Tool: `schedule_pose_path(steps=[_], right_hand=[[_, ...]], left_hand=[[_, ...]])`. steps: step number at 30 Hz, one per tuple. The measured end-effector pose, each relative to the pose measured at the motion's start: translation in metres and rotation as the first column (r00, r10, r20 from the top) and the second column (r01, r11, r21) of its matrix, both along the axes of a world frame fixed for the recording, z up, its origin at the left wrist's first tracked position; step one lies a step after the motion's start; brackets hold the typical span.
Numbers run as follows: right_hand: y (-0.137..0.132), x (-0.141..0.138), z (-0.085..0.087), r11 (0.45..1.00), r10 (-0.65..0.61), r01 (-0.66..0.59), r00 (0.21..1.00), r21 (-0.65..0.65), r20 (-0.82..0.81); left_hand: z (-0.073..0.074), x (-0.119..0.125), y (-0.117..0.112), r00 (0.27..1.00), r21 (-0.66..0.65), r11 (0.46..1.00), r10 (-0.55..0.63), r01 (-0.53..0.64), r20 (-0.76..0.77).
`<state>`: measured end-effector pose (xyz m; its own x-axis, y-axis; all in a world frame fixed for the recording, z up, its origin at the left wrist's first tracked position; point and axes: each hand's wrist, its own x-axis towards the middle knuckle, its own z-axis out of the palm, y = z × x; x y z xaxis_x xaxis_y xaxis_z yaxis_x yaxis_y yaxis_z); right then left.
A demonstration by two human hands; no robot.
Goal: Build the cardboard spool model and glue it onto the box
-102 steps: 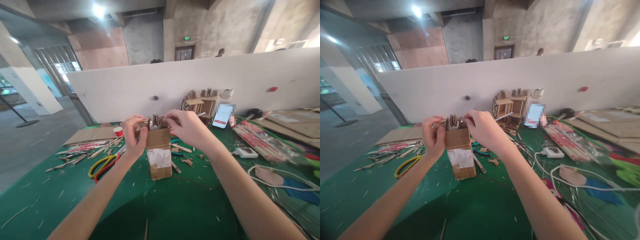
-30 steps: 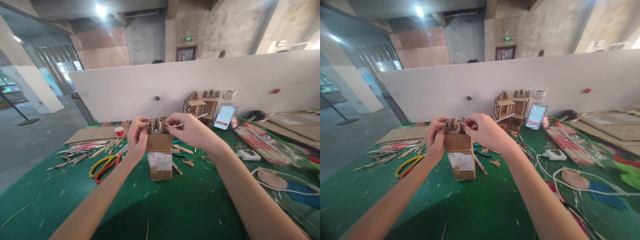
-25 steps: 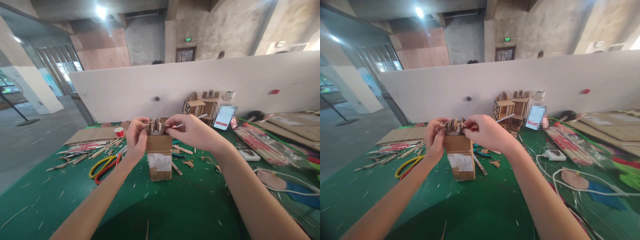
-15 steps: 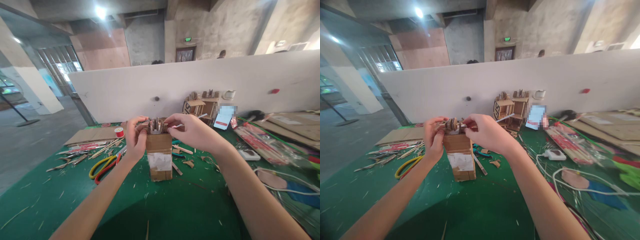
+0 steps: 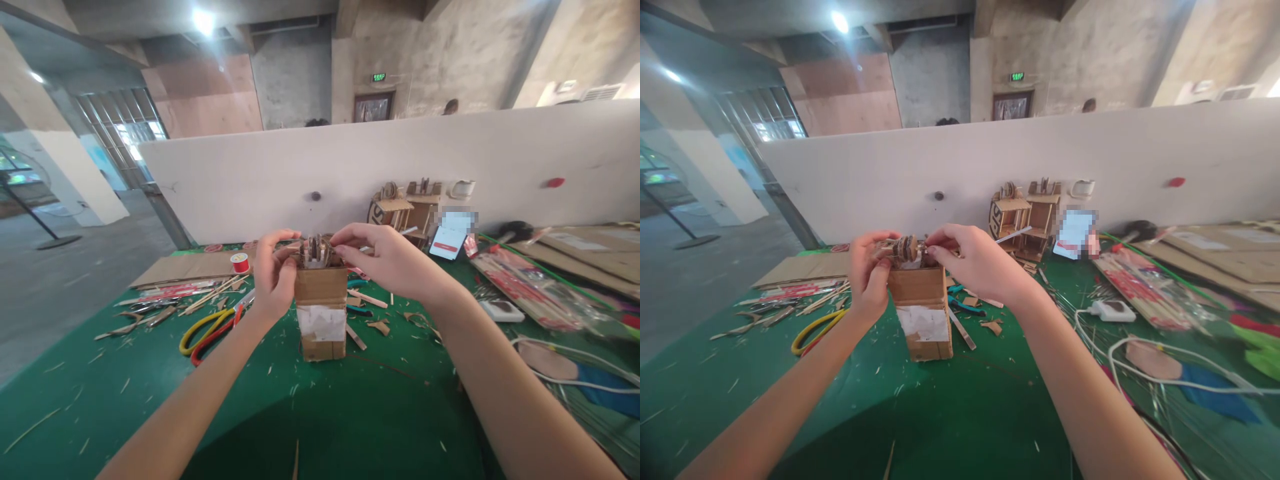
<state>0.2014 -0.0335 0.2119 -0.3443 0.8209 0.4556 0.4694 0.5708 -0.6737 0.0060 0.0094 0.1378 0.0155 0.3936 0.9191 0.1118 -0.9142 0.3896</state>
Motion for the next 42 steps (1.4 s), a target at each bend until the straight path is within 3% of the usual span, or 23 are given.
schedule_pose_path(steps=[6,12,18,23,29,42], right_hand=[[0.002,0.000,-0.002,0.999,-0.032,0.032,0.999,0.029,0.012],[-0.004,-0.003,-0.001,0.992,-0.079,0.069,0.992,0.107,0.094],[-0.006,-0.008,-0.003,0.980,-0.129,0.113,0.988,0.161,0.089],[-0.005,-0.012,-0.005,0.972,-0.152,0.130,0.984,0.195,0.099],[-0.003,-0.010,-0.004,0.985,-0.125,0.112,0.987,0.135,0.097],[-0.002,-0.009,-0.004,0.990,-0.094,0.082,0.989,0.116,0.110]], left_hand=[[0.000,0.000,0.001,0.996,-0.029,0.997,-0.074,0.075,0.051],[-0.004,0.002,0.011,0.964,-0.183,0.958,-0.184,0.219,0.191],[-0.003,0.013,-0.001,0.969,-0.221,0.974,0.007,0.049,0.247],[-0.004,0.023,-0.016,0.975,-0.087,0.988,-0.110,0.129,0.191],[-0.004,0.022,-0.018,0.991,-0.065,0.998,-0.016,0.025,0.134],[-0.005,0.023,-0.025,0.997,-0.008,0.997,0.073,-0.073,0.025]])
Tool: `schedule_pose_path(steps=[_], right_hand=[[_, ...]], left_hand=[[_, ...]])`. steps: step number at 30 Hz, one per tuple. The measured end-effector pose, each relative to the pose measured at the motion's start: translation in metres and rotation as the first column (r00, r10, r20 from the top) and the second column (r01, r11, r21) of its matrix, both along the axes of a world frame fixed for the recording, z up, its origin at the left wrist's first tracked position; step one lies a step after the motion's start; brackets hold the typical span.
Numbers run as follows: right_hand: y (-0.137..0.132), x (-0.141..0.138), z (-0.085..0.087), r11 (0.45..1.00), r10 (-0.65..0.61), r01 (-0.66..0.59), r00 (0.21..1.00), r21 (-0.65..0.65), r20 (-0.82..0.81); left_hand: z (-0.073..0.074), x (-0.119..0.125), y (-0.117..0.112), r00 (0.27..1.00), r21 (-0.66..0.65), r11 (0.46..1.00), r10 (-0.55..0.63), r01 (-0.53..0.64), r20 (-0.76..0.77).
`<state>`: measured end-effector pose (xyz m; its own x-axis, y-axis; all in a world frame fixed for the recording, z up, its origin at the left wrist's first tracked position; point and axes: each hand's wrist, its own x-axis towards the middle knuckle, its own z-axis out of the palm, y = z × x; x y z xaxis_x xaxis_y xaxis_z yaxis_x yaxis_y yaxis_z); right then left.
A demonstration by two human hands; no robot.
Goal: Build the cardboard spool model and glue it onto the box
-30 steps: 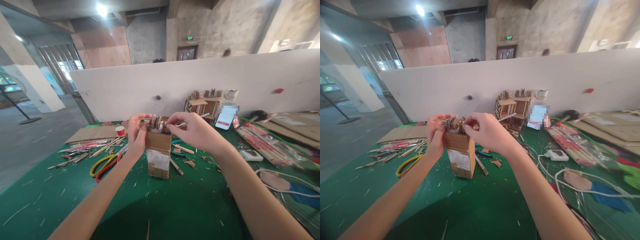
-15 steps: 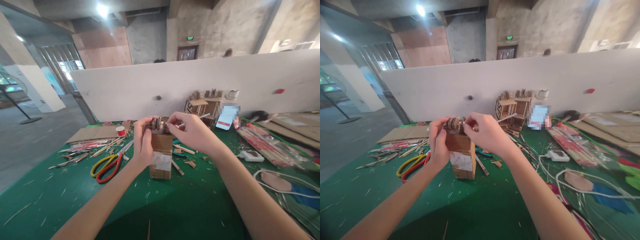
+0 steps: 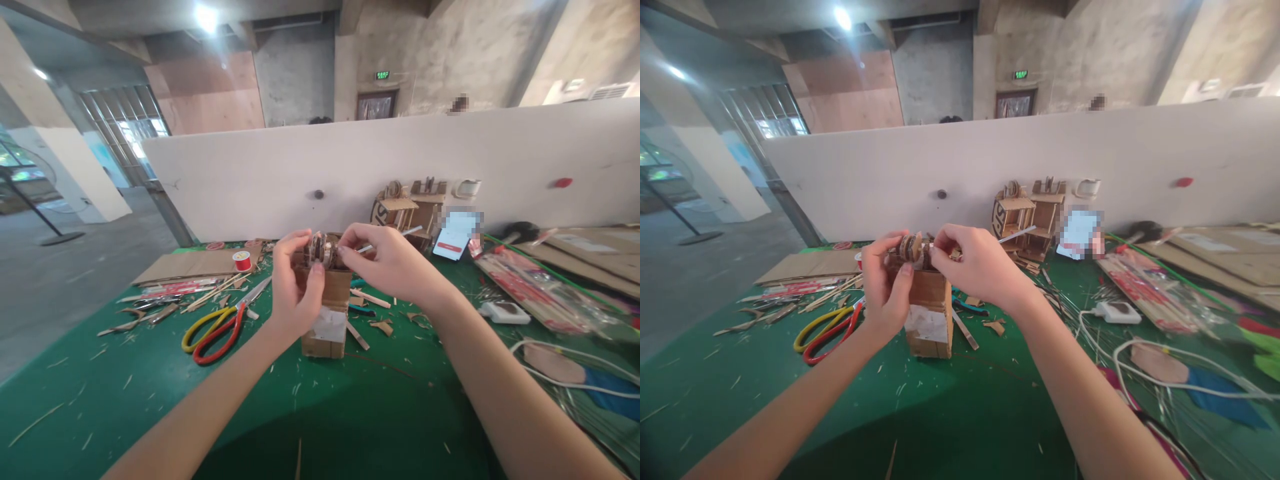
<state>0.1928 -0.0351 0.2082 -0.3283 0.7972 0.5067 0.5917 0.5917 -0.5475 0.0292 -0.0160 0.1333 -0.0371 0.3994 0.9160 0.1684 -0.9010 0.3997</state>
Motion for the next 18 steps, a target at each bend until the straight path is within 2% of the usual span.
schedule_pose_path(steps=[3,11,18], right_hand=[[0.0001,0.0009,0.0005,1.000,0.017,-0.017,1.000,-0.010,0.002],[0.0000,0.0000,0.0012,0.999,0.034,-0.034,0.999,-0.009,-0.007],[-0.0007,0.0005,0.0019,1.000,0.023,-0.023,1.000,0.001,0.013]], left_hand=[[0.0002,0.0002,-0.0009,0.999,0.027,0.999,0.039,-0.038,-0.013],[-0.0019,0.0015,0.0005,0.999,0.005,0.999,0.040,-0.040,-0.003],[0.0020,0.0073,-0.0046,0.997,-0.027,0.998,-0.062,0.063,0.036]])
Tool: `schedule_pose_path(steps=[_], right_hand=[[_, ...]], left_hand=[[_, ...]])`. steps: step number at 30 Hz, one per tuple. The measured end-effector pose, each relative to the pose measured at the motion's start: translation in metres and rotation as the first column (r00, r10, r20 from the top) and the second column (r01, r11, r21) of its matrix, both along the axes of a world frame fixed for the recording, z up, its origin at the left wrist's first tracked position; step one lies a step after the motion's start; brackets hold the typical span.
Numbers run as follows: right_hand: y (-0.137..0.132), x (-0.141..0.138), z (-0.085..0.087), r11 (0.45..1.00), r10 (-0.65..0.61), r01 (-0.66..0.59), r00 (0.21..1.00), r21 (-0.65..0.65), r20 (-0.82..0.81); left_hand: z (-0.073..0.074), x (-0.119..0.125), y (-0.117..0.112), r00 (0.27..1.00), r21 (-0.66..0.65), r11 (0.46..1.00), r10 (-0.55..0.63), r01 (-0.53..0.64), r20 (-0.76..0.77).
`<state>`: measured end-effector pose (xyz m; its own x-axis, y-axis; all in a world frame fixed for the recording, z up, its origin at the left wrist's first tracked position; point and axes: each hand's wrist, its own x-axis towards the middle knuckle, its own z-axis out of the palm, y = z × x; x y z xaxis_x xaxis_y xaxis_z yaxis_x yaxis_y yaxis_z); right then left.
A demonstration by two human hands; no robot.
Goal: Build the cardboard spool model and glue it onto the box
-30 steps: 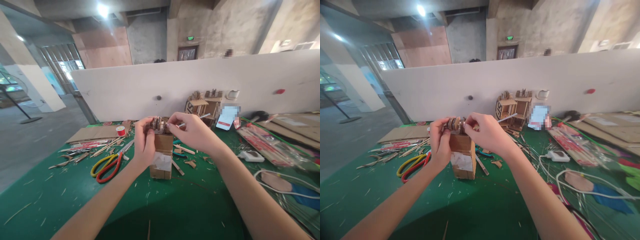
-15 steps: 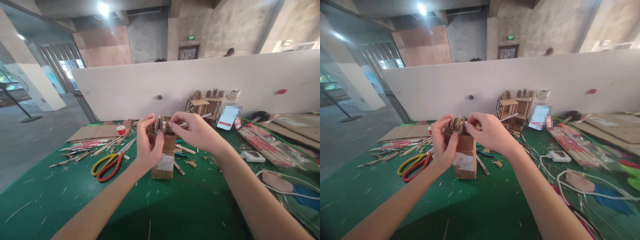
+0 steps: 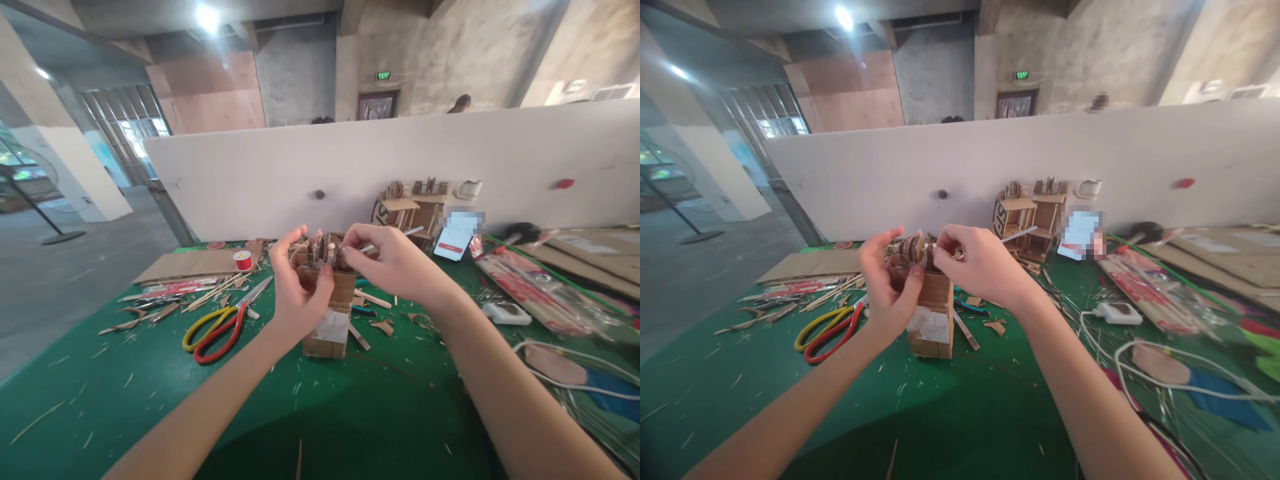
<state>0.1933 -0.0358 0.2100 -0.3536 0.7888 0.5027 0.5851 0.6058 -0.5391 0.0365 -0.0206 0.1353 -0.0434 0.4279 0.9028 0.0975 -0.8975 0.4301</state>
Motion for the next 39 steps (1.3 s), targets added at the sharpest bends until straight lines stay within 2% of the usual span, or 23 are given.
schedule_pose_path(steps=[3,7,10,19,25,30,34,39], right_hand=[[-0.001,0.000,0.001,1.000,0.004,-0.004,1.000,-0.003,-0.001],[-0.002,0.000,0.002,1.000,-0.006,0.006,1.000,-0.011,0.015],[-0.003,0.002,0.004,1.000,0.002,-0.002,0.999,-0.011,0.037],[-0.003,0.006,0.004,1.000,0.020,-0.019,0.997,-0.011,0.073],[-0.003,0.005,0.003,1.000,0.021,-0.021,0.998,0.008,0.059],[-0.003,0.005,-0.001,0.998,0.064,-0.064,0.998,0.026,-0.027],[-0.003,0.004,-0.001,0.996,0.091,-0.090,0.996,0.016,-0.021],[-0.004,0.003,-0.001,0.996,0.084,-0.084,0.996,0.030,-0.020]], left_hand=[[0.000,-0.001,0.000,1.000,-0.016,1.000,0.024,-0.025,-0.017],[-0.001,-0.006,0.002,0.988,0.004,0.990,0.140,-0.140,-0.070],[0.000,-0.009,0.003,0.979,0.014,0.984,0.177,-0.176,-0.100],[-0.002,-0.011,0.005,0.986,-0.033,0.991,0.127,-0.132,-0.112],[0.000,-0.005,0.001,0.998,-0.032,0.999,0.016,-0.018,-0.066],[-0.002,-0.007,0.004,0.994,-0.016,0.997,0.076,-0.078,-0.084],[-0.002,-0.010,0.004,0.984,0.011,0.990,0.142,-0.142,-0.110],[-0.001,-0.010,0.004,0.979,0.027,0.986,0.166,-0.164,-0.114]])
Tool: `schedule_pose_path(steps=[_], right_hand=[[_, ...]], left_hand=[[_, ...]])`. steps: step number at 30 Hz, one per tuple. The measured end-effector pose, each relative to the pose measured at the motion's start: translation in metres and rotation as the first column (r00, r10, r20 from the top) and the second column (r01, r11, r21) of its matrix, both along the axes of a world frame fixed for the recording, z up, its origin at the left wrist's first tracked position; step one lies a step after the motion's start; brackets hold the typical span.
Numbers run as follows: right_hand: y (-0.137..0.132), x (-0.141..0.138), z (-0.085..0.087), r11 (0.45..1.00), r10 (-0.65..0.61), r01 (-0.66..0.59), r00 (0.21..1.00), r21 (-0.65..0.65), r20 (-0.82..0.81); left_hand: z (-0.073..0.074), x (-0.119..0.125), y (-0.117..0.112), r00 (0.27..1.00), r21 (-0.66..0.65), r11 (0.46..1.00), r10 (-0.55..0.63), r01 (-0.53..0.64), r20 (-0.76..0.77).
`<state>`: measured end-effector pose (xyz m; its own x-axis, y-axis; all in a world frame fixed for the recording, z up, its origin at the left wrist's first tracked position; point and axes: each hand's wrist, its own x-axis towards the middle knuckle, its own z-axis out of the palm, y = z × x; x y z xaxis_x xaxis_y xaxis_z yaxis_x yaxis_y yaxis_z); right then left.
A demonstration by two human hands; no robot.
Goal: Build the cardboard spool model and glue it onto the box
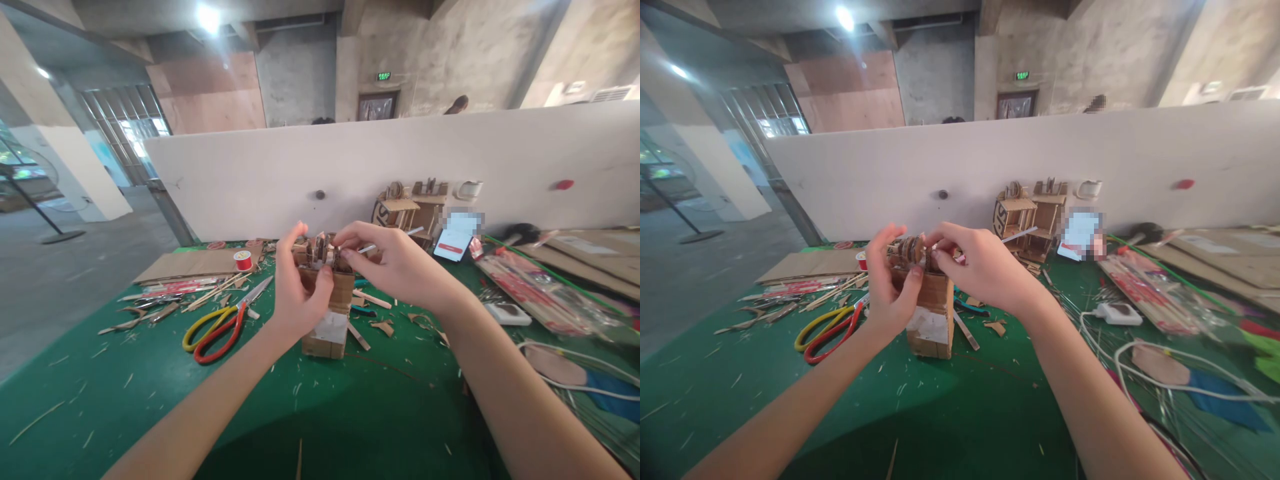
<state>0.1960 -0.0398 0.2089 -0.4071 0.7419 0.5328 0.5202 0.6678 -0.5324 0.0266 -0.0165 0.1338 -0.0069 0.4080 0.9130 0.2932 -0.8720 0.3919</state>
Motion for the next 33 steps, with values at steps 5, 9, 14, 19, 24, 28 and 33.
schedule_pose_path(steps=[5,9,14,19,24,28,33], right_hand=[[-0.0015,0.0005,0.0001,1.000,-0.008,0.008,1.000,0.007,-0.011],[0.0008,0.0029,-0.0014,0.998,0.009,-0.011,1.000,0.059,0.030],[0.0007,0.0034,-0.0013,0.995,0.019,-0.025,0.998,0.096,0.062],[-0.0009,0.0041,0.0006,0.991,0.031,-0.036,0.999,0.126,0.045],[-0.0003,0.0061,0.0019,0.978,-0.004,-0.033,0.985,0.208,0.175],[-0.0008,0.0040,0.0012,0.975,-0.027,-0.009,0.987,0.221,0.159],[0.0026,0.0027,-0.0028,0.995,-0.016,0.020,0.999,0.094,-0.046]], left_hand=[[0.0001,0.0002,0.0002,1.000,-0.005,1.000,0.017,-0.017,0.002],[0.0008,0.0002,-0.0005,0.999,0.008,1.000,0.030,-0.030,-0.015],[0.0014,0.0006,-0.0003,0.999,0.012,0.999,0.042,-0.042,-0.008],[0.0026,0.0004,-0.0007,0.999,0.023,0.999,0.041,-0.041,-0.009],[0.0022,-0.0008,-0.0011,1.000,-0.018,0.999,0.029,-0.030,-0.010],[0.0019,-0.0014,-0.0005,1.000,-0.050,0.999,0.019,-0.019,0.008],[0.0019,-0.0024,0.0003,0.997,-0.094,0.993,-0.063,0.067,0.047]])
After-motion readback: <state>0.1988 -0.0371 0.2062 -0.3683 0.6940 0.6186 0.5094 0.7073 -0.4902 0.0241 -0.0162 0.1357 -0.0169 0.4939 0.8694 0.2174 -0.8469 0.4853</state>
